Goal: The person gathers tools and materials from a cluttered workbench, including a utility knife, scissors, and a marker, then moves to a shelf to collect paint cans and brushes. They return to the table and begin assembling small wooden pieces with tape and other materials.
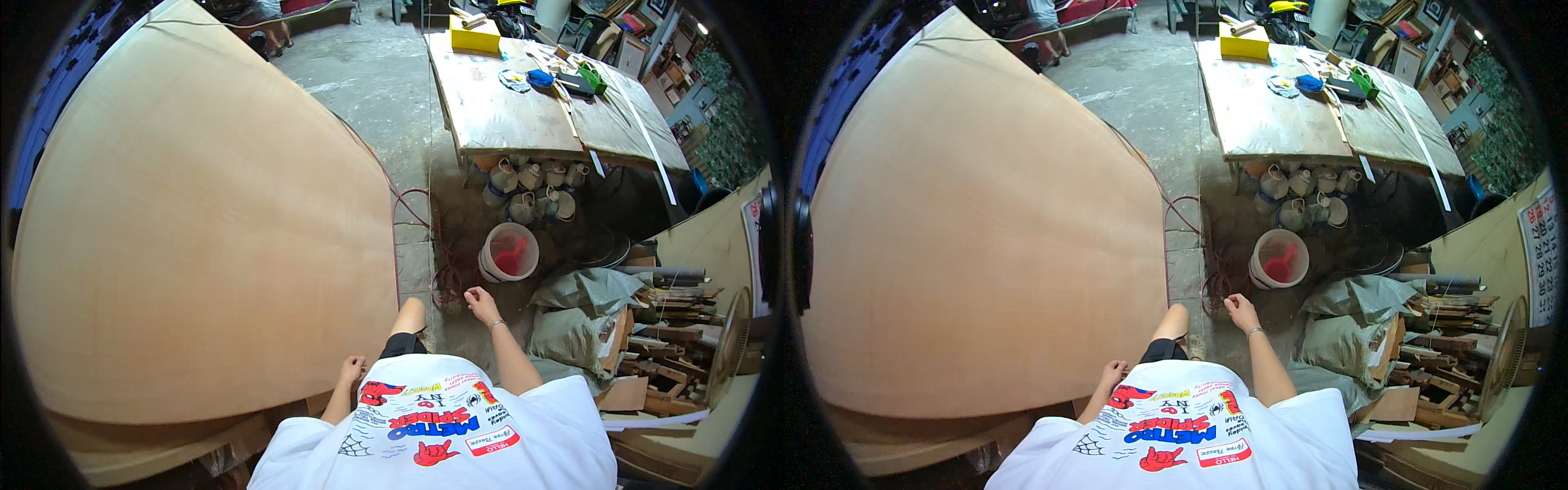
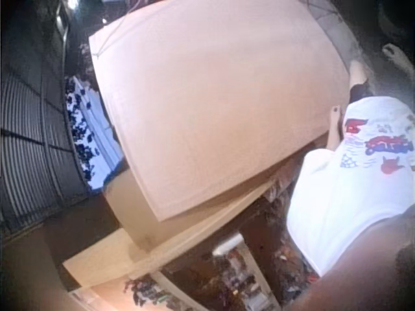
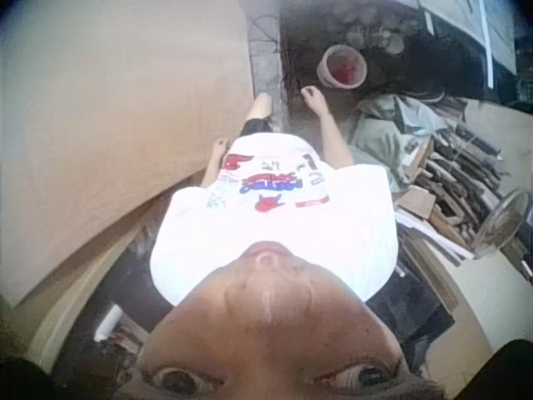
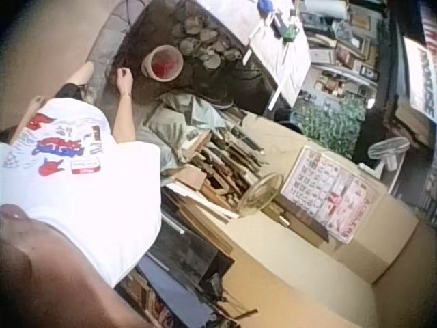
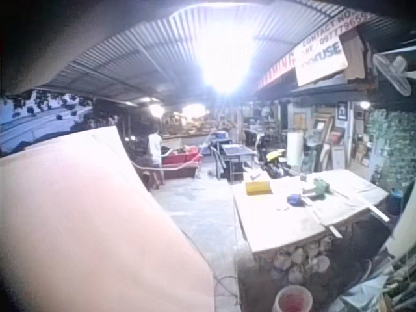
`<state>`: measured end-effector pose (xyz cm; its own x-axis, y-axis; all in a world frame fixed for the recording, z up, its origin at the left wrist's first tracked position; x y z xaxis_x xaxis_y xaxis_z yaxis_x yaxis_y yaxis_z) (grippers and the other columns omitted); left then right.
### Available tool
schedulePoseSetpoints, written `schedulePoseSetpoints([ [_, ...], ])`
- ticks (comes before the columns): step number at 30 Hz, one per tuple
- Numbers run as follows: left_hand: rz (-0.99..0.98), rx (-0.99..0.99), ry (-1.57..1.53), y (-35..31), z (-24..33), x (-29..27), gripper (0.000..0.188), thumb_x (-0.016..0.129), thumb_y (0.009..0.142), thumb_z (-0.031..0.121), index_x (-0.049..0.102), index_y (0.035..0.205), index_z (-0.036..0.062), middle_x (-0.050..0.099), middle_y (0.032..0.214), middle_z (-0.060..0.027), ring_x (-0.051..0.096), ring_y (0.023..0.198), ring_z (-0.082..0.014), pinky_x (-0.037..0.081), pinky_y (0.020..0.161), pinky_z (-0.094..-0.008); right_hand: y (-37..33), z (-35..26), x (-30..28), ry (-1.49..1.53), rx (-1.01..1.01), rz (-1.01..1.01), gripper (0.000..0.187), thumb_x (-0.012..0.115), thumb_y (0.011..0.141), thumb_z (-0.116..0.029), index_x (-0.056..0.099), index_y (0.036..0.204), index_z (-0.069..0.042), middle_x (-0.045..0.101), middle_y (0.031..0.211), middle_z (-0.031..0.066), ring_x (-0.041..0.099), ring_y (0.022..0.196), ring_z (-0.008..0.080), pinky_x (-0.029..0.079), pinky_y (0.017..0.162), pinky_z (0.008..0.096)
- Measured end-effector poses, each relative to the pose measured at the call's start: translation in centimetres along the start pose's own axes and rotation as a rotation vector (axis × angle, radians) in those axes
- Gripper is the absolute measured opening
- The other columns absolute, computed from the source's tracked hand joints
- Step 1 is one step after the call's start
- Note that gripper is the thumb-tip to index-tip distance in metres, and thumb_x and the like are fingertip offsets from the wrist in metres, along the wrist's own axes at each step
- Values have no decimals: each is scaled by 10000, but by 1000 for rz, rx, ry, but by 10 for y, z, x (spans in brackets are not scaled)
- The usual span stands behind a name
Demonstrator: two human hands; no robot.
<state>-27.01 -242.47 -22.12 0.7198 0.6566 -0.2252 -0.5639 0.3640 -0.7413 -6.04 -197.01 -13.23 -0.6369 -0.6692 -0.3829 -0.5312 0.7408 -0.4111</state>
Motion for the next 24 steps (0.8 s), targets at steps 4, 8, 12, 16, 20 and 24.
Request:
schedulePoseSetpoints([
  [4, -4, -45, 6, 61, 66, 4, 317, 621, 968, 291, 650, 1058, -11, 704, 920, -111, 670, 851, -196, 548, 728, -359, 50, -28, 16, -33, 58, -120, 304, 648, 966, -273, 639, 1107, -4, 661, 888, 45, 620, 721, 116, 514, 670, 277],
  [8, -74, 16, 303, 129, 134, 18, 293, 644, 946, 257, 675, 1086, 0, 712, 976, -136, 663, 896, -226, 538, 773, -370, 109, 17, 16, -50, 239, -187, 384, 675, 925, -350, 664, 1105, -10, 709, 925, 128, 684, 813, 199, 549, 736, 344],
  [12, -70, -86, -5, 244, 133, 19, 257, 628, 925, 209, 688, 1055, -5, 710, 975, -129, 660, 876, -248, 531, 756, -375, 187, 23, 11, -337, 275, -203, 356, 671, 932, -328, 671, 1057, 5, 686, 879, 119, 663, 763, 159, 539, 668, 321],
  [16, -85, -136, 252, 313, 222, 7, 231, 574, 958, 219, 666, 1020, 17, 694, 876, -93, 637, 748, -186, 507, 639, -332, 251, -26, -15, -507, 186, -244, 385, 658, 924, -362, 699, 1050, -2, 729, 971, 160, 697, 864, 291, 537, 778, 402],
  [20, 2, -11, -124, 340, 378, -17, 279, 541, 1001, 300, 649, 1045, 47, 689, 907, -47, 616, 753, -109, 478, 614, -273, 338, -94, -18, -282, 199, -113, 352, 657, 934, -331, 678, 1087, -14, 718, 965, 154, 695, 802, 238, 539, 745, 374],
  [24, 33, 73, -174, 371, 467, -32, 263, 518, 1016, 286, 612, 1109, 59, 686, 956, -46, 610, 763, -102, 464, 601, -253, 414, -206, -11, -168, 92, -98, 310, 622, 959, -288, 670, 1091, -12, 716, 986, 171, 703, 829, 268, 539, 787, 380],
])
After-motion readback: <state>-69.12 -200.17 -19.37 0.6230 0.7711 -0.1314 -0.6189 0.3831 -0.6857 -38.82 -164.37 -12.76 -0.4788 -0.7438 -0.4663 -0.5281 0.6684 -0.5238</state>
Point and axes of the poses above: each hand's wrist, its own y-axis towards the middle knuckle, its own x-axis out of the palm, z = x × y, the point moved 7 cm from there along y, towards the middle knuckle
